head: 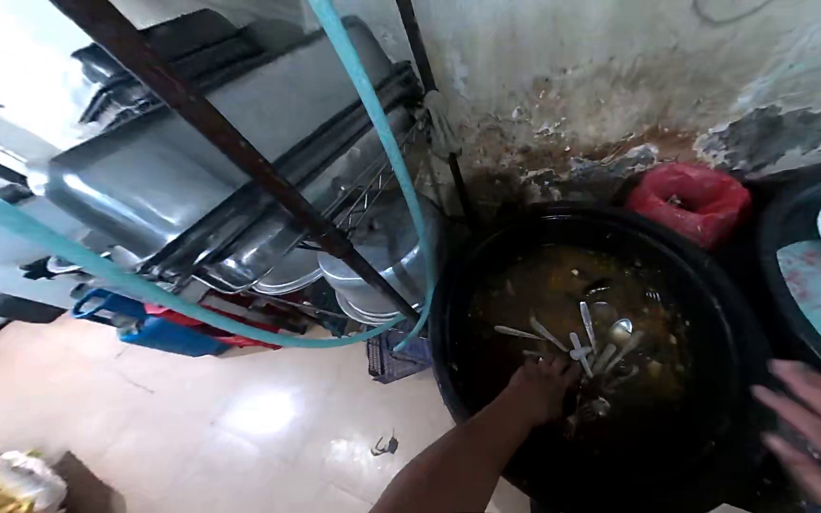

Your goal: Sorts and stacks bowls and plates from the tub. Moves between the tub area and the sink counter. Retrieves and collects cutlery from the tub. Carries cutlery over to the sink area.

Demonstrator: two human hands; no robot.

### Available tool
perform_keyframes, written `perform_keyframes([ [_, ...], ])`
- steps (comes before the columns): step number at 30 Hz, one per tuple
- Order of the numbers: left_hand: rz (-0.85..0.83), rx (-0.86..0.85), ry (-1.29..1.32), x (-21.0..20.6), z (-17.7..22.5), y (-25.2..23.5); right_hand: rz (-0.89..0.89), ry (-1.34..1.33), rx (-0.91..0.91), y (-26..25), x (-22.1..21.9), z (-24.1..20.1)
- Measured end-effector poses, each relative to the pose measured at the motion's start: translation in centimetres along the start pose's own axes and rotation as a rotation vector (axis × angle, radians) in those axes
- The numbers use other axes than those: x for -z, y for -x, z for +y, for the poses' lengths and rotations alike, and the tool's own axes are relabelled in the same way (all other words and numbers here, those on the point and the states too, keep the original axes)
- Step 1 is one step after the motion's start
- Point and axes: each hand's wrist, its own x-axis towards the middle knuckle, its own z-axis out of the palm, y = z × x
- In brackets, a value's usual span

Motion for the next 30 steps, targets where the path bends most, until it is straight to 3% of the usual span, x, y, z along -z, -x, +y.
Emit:
perform_keyframes([
  [3,-0.01,0.014,-0.027,0.2,1.0,0.1,-0.047,-0.051,0.087,-2.8,-2.5,-2.5],
  [6,0.005,0.009,-0.033,0.8,1.2,0.5,-0.068,-0.048,0.129,-4.1,-4.0,-2.2],
  [12,-0.072,0.021,0.187,1.3,1.0,2.9,-0.159,-0.288,-0.021,-5.5,-4.0,0.3],
  [18,-0.219,0.051,0.48,9.0,2.2,5.4,-0.16,-0.313,0.004,-6.8,-5.4,-1.5],
  [20,-0.185,0.034,0.531,12.3,3.3,6.6,-0.331,-0.328,0.056,-8.3,-5.5,-3.7],
  [22,-0.168,0.002,0.634,14.7,4.7,6.8,-0.388,-0.397,0.058,-9.8,-6.7,-5.5],
  [26,-0.097,0.085,0.913,17.6,6.3,3.8,-0.167,-0.526,-0.178,-11.8,-8.5,-5.8],
  [30,0.281,0.236,1.311,17.8,4.7,-2.9,-0.075,-0.726,-0.483,-13.6,-6.7,-1.9],
])
